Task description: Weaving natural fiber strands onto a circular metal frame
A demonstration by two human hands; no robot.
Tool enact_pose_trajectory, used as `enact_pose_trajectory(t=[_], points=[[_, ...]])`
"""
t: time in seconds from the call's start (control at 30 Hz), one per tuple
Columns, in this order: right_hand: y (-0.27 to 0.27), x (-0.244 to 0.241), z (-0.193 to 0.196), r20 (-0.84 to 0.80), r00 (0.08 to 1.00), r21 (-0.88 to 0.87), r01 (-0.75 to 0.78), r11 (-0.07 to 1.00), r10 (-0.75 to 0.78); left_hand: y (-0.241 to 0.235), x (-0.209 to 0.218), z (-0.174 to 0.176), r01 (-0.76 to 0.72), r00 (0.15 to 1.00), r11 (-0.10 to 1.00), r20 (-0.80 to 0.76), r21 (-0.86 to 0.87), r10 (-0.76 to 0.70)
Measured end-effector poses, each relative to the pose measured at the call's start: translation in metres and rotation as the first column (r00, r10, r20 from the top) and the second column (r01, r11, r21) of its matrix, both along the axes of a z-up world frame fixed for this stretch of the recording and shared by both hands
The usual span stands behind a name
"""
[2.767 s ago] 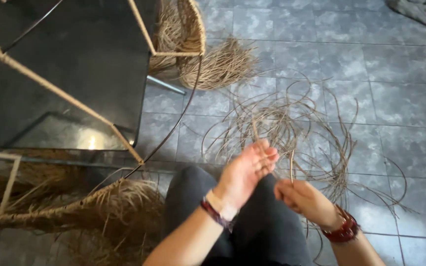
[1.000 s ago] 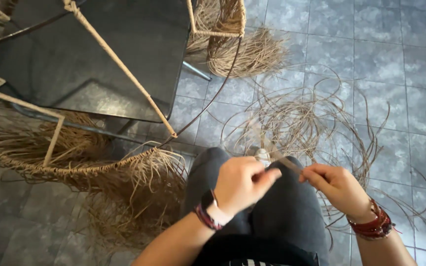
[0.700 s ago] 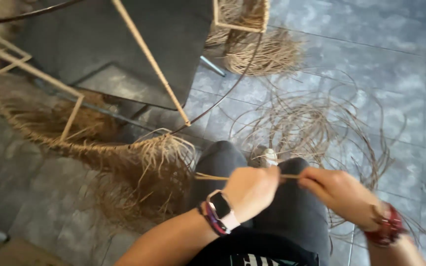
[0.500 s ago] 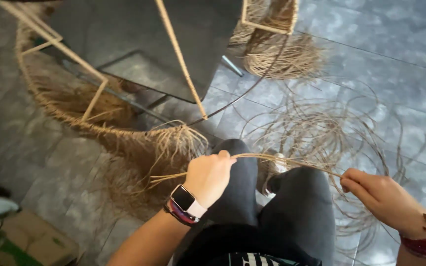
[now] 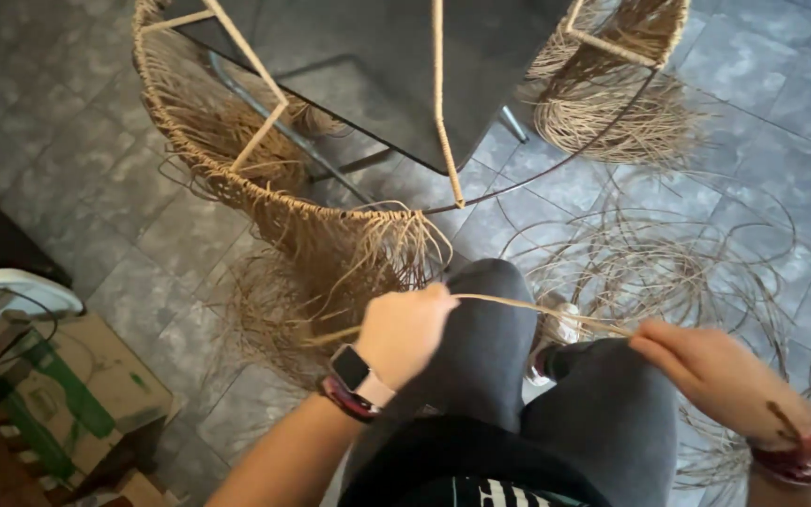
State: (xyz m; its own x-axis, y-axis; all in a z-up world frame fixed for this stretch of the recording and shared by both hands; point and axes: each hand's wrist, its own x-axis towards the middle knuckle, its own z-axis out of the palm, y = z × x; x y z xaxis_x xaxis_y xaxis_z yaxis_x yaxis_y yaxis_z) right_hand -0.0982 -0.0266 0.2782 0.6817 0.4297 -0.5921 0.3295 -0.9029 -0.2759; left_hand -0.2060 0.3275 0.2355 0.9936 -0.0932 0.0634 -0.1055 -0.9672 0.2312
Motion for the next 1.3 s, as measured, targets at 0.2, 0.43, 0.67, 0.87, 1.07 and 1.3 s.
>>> enact_pose_trajectory(t=[0.2,0.43,0.67,0.87,1.07,1.3], points=[[0.071,-0.018,-0.024,0.014,0.971,0.091,-0.239,0.967,0.239,-0.071,0.007,0.026,0.258,0.954,0.893,-0.052,-0.369,-0.297],[0.036,0.008,-0.012,0.001,1.0,-0.122,-0.026,0.992,0.026,0.009,0.004,0.009,0.048,0.942,0.993,-0.326,-0.103,-0.08],[0.091,-0.01,-0.023,-0.013,0.987,0.024,-0.159,0.987,0.159,-0.057,0.011,0.025,0.131,0.971,0.909,-0.132,-0.397,-0.197],[0.05,0.012,-0.033,-0.016,0.997,0.045,-0.075,0.996,0.076,-0.006,0.006,-0.023,0.134,0.986,0.983,-0.079,-0.123,-0.145],[0.091,-0.003,-0.032,-0.021,0.992,0.063,-0.121,0.991,0.123,-0.044,0.009,-0.006,0.113,0.961,0.95,-0.212,-0.293,-0.179],[0.067,0.018,-0.04,-0.044,0.978,0.18,-0.194,0.964,0.205,-0.017,0.007,-0.018,0.139,0.983,0.972,-0.096,-0.189,-0.159]])
